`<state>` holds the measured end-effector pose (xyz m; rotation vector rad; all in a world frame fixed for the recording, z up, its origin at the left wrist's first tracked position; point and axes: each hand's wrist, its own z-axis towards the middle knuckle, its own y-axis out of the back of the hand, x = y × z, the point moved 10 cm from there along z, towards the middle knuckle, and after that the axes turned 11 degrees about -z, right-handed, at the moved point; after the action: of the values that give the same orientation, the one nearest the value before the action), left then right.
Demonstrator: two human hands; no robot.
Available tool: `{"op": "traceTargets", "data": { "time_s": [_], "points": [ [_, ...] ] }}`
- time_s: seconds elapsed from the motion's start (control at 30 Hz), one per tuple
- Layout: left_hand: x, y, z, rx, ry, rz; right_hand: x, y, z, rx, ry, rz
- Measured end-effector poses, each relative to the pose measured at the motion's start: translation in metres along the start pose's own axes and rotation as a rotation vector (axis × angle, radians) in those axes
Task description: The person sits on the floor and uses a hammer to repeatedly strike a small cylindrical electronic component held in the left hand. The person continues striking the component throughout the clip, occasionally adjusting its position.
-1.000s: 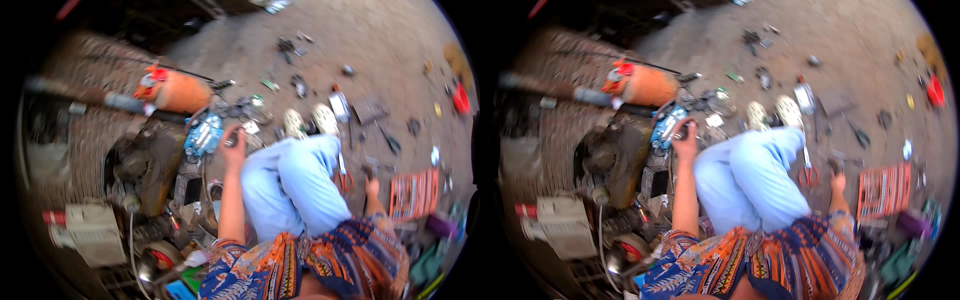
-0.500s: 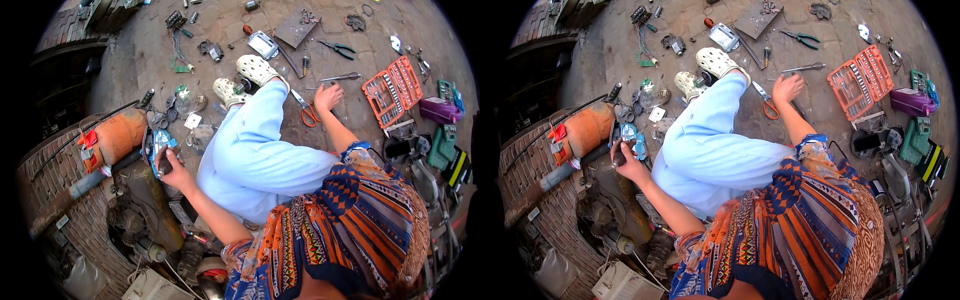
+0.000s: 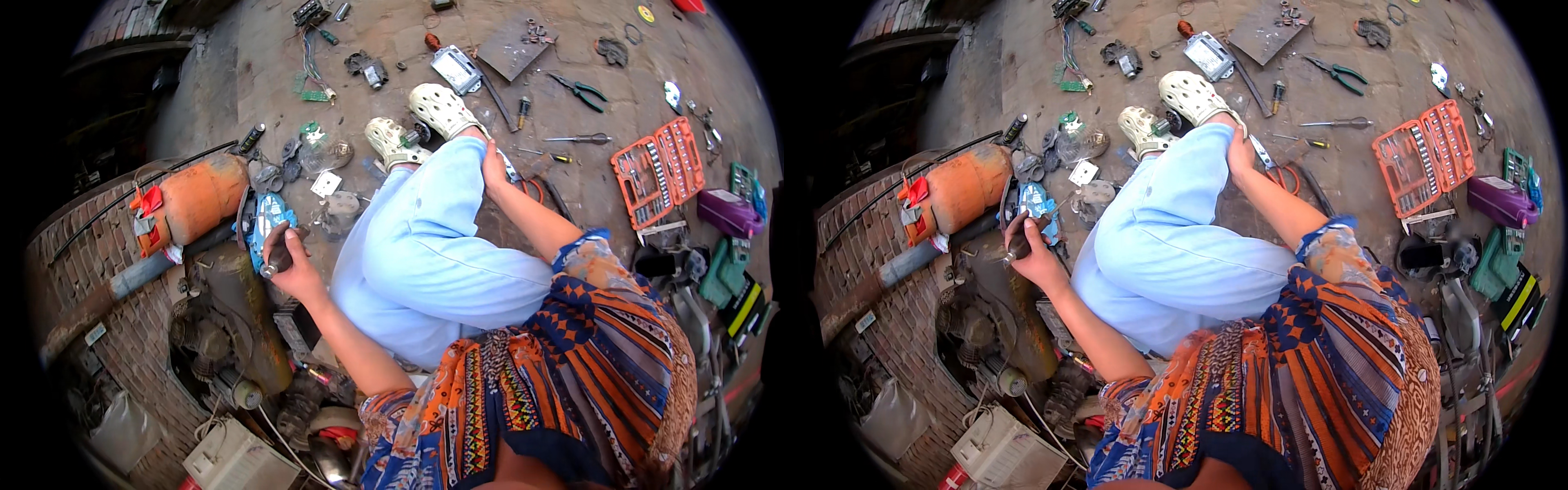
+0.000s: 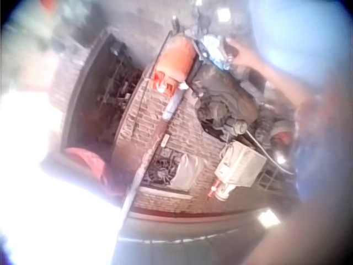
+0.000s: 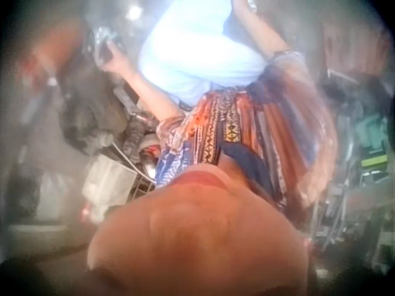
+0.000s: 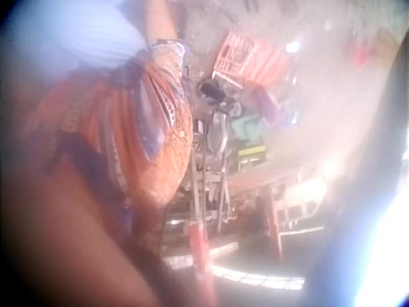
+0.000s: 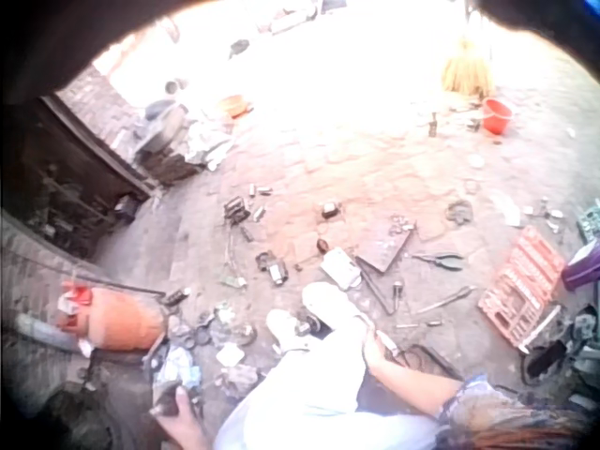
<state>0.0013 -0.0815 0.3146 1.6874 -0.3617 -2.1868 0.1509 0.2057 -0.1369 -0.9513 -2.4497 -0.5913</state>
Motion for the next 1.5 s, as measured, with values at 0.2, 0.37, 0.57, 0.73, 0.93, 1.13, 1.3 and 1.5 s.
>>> {"op": "traceTargets", "data": {
  "time_s": [0.2, 0.37, 0.57, 0.73, 0.93, 1.13, 1.3, 1.5],
  "points": [
    [-0.004, -0.01, 0.0, 0.028, 0.01, -0.026, 0.014, 0.014, 0.019, -0.093, -0.129, -0.096],
    [-0.003, 0.002, 0.001, -0.013, 0.009, -0.045, -0.004, -0.011, 0.003, 0.143, -0.156, 0.232],
    [-0.002, -0.01, 0.001, 0.026, 0.01, -0.06, -0.01, 0.007, 0.038, -0.04, -0.206, 0.045],
    [0.001, 0.001, -0.001, 0.007, 0.02, -0.049, 0.008, 0.002, -0.02, 0.055, -0.22, 0.161],
    [-0.009, -0.01, 0.001, 0.031, 0.003, -0.025, -0.014, -0.002, 0.02, 0.031, -0.212, 0.166],
    [0.004, -0.003, -0.001, 0.027, 0.052, -0.039, -0.013, -0.013, 0.01, 0.067, -0.29, 0.274],
    [0.006, 0.004, -0.001, 0.05, 0.049, -0.008, -0.019, -0.026, -0.017, 0.192, -0.282, 0.432],
    [0.01, -0.012, 0.004, 0.093, 0.041, -0.085, -0.032, -0.051, 0.052, 0.313, -0.308, 0.613]
  ]
}}
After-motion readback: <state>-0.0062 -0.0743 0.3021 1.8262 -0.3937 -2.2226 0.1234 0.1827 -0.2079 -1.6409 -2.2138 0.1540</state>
